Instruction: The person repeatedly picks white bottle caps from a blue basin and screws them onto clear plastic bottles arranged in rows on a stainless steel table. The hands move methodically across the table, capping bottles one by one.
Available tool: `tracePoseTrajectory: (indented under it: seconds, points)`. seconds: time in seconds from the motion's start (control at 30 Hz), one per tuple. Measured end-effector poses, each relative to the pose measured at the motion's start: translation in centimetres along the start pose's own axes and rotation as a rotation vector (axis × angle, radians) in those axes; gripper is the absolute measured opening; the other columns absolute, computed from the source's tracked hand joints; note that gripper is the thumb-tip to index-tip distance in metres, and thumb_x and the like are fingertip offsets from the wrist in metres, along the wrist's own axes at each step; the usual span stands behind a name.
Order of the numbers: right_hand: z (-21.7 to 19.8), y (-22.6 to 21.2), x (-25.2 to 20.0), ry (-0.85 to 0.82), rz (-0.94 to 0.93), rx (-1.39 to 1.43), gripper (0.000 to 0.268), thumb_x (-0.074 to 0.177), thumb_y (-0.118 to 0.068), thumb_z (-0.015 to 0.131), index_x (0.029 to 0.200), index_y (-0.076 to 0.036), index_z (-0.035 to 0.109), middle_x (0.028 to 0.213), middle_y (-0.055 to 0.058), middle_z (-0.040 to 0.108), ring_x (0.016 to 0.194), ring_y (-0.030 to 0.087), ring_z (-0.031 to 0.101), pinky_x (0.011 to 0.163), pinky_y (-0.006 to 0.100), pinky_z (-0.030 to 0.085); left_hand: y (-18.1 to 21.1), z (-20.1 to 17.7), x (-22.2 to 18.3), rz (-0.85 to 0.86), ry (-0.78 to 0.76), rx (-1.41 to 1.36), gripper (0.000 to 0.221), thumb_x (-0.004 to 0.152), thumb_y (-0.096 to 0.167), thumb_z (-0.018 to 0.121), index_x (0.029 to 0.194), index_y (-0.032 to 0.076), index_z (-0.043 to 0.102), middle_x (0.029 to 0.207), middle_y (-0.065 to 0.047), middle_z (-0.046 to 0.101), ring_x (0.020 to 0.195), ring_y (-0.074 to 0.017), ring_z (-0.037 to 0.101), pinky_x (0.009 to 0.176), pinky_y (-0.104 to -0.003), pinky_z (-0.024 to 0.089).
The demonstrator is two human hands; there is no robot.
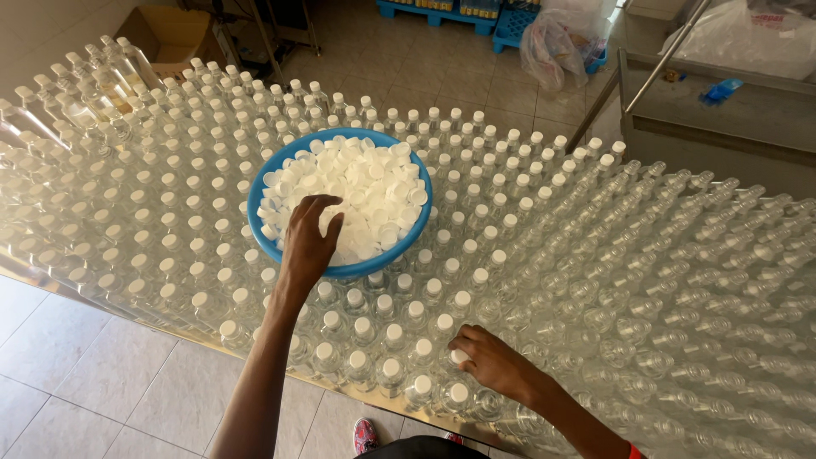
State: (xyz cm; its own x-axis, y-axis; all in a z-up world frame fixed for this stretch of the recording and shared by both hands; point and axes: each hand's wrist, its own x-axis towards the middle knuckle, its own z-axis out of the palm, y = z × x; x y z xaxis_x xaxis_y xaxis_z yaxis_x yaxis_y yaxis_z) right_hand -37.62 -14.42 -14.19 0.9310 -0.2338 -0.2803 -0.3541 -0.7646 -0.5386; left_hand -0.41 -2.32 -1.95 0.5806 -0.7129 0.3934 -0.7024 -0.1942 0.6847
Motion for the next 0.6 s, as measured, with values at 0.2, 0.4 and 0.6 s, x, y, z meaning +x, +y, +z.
tracePoseTrajectory:
  seconds: [0.2,0.4,0.6]
  points:
    - [-2.1,-2.2,0.4,-0.095,0.064,0.007,0.048,0.1,-0.028,0.077,0.145,-0.014,0.068,0.131,-0.001,0.062,0.127,0.018,0.059,0.102,0.037,0.052,-0.3,0.6,-0.5,-0.065,0.006,0.045,0.024,0.108,0.017,0.064,0.128,0.01,0.074,0.137,-0.012,0.072,0.131,-0.0352,0.065,0.102,-0.055,0.055]
    - [-3.2,1.1,2.0,-0.084,-0.078,0.038,0.033,0.1,-0.048,0.072,0.124,-0.028,0.083,0.118,-0.006,0.077,0.112,0.019,0.065,0.098,0.04,0.045,-0.3,0.6,-0.4,-0.138,-0.016,0.086,0.026,0.109,0.023,0.063,0.128,0.012,0.076,0.141,-0.011,0.072,0.132,-0.036,0.066,0.105,-0.058,0.054]
    - [-4.5,0.0,3.5,-0.296,0.062,-0.067,0.034,0.092,-0.044,0.081,0.124,-0.032,0.079,0.112,-0.012,0.073,0.111,0.011,0.059,0.106,0.036,0.026,-0.4,0.6,-0.4,-0.13,-0.024,0.098,0.026,0.109,0.024,0.062,0.127,0.012,0.075,0.136,-0.009,0.074,0.127,-0.0338,0.067,0.1,-0.055,0.055]
